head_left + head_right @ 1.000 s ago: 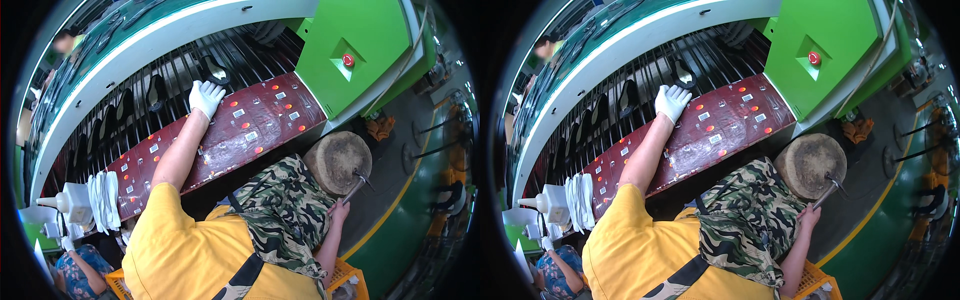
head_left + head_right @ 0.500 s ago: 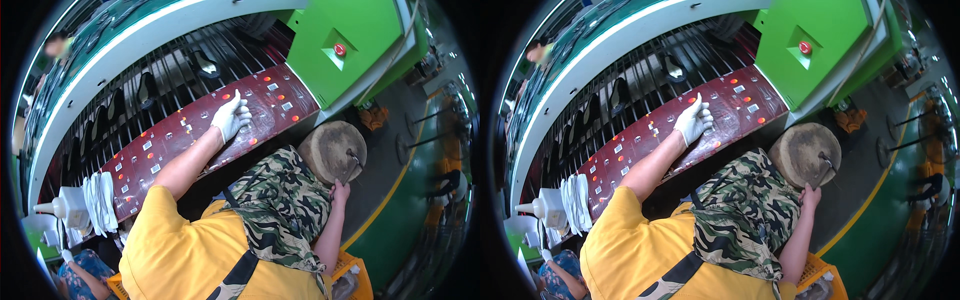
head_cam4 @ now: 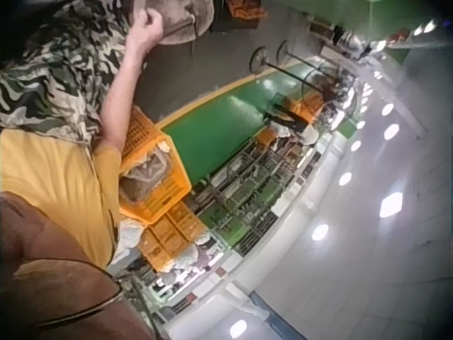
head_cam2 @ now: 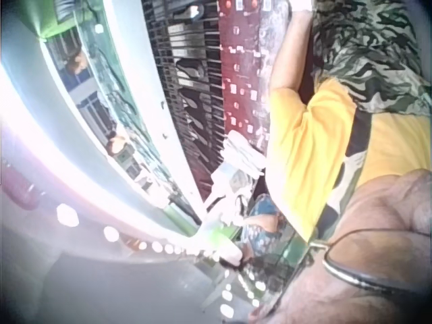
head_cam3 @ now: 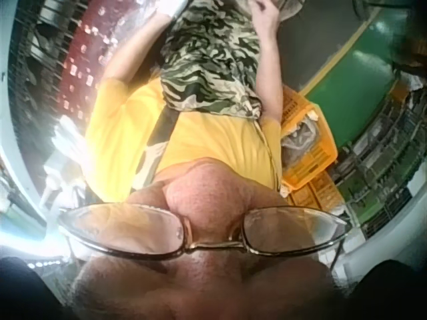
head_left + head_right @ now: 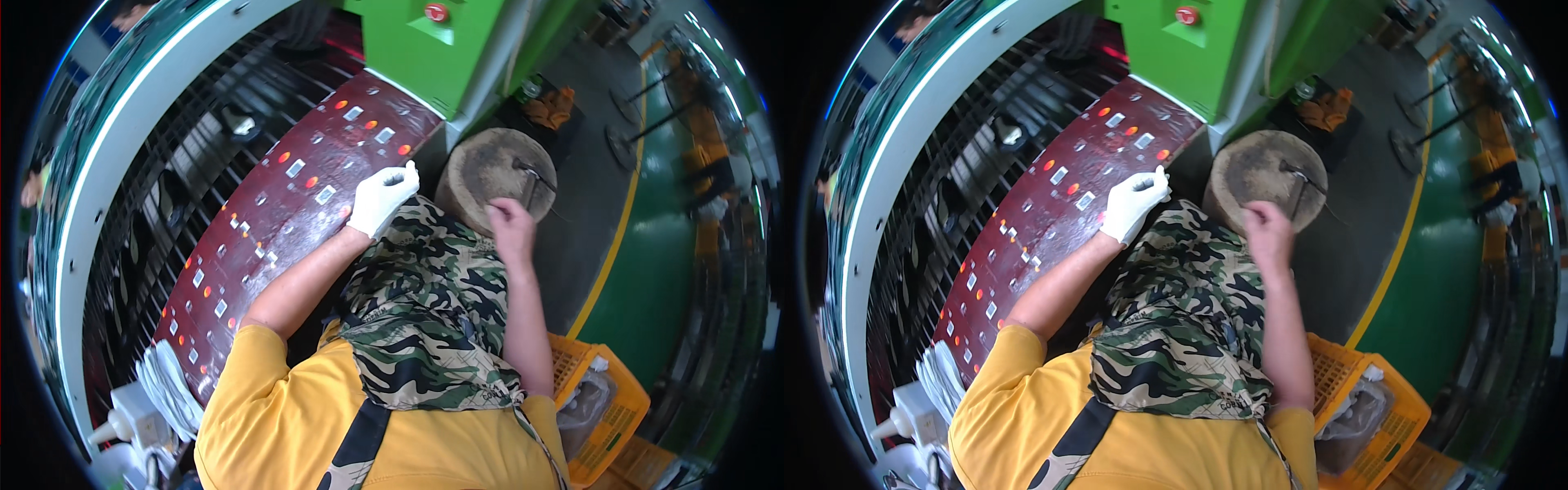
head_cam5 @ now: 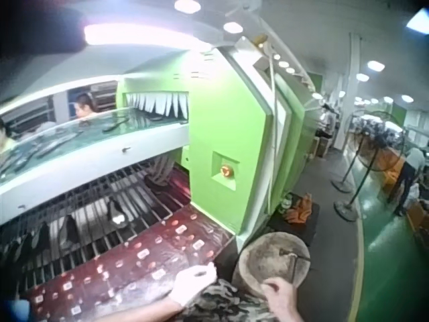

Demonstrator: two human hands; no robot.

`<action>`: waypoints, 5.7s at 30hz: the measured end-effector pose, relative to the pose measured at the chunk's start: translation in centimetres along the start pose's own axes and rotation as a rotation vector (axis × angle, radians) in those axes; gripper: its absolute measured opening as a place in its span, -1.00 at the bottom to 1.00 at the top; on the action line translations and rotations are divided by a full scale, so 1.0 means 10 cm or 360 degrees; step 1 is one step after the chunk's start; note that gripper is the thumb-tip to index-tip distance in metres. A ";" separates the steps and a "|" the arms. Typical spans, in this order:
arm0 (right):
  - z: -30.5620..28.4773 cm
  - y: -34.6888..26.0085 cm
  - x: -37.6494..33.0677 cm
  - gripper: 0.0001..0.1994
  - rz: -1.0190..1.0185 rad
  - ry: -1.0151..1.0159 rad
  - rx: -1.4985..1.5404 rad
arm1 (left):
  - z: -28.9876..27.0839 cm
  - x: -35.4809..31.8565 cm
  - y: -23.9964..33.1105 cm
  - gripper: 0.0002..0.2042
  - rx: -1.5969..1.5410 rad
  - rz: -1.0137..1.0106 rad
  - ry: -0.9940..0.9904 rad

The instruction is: Hammering a shoe sole on a wooden block to secure adhesion and shape during manufacturing.

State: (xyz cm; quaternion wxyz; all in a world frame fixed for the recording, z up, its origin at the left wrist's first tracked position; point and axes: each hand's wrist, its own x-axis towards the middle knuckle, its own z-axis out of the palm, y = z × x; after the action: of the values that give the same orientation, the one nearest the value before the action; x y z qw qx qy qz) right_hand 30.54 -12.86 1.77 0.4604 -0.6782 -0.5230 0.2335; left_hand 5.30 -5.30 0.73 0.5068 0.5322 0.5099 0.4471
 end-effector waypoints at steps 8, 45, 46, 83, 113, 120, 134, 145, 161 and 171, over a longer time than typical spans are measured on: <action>0.65 -0.45 -0.62 -0.79 0.0026 -0.0303 0.0457 | 0.47 -0.25 -0.03 -0.79 -0.0039 0.0267 -0.0174; 0.21 -0.61 -0.89 -0.93 -0.0487 -0.0215 0.0137 | 0.55 -0.25 0.19 -0.57 0.1327 0.1985 -0.0437; 0.22 -0.57 -0.90 -0.95 -0.0465 -0.0203 0.0147 | 0.60 -0.25 0.17 -0.56 0.1301 0.1762 -0.0374; 0.45 -0.84 -1.04 -0.85 -0.0381 -0.0527 0.0254 | 0.57 -0.40 -0.13 -0.80 0.1308 0.1407 -0.1035; -0.24 1.74 -1.51 -0.91 0.0625 0.0165 0.0090 | -1.60 2.34 -0.26 -0.14 -0.1232 -0.0302 0.0570; -0.29 1.83 -1.47 -0.90 0.0883 0.0312 0.0208 | -1.92 3.59 -0.99 -0.52 -0.1620 -0.0385 0.0596; -0.23 1.65 -1.31 -0.92 0.0566 0.0341 -0.0046 | -2.47 3.00 -0.96 -0.76 -0.1713 -0.0410 0.0317; -0.25 1.15 -0.60 -0.43 0.0258 0.0458 -0.0370 | -1.23 -0.30 0.71 -0.50 -0.1084 -0.0584 -0.0300; -0.60 1.14 -0.97 -0.86 0.1068 0.0043 0.1296 | 0.06 0.26 1.08 -0.54 0.0222 -0.0905 -0.0975; -0.45 1.13 -0.82 -0.84 0.1186 -0.0175 0.1601 | 1.04 1.18 1.32 -0.66 0.0665 0.0349 -0.1024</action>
State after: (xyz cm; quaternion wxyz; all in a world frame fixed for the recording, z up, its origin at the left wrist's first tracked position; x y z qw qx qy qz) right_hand 36.93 -22.44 -7.33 0.5833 -0.5022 -0.1004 0.6304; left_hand 17.75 6.01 12.51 0.4707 0.7880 0.3452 0.1958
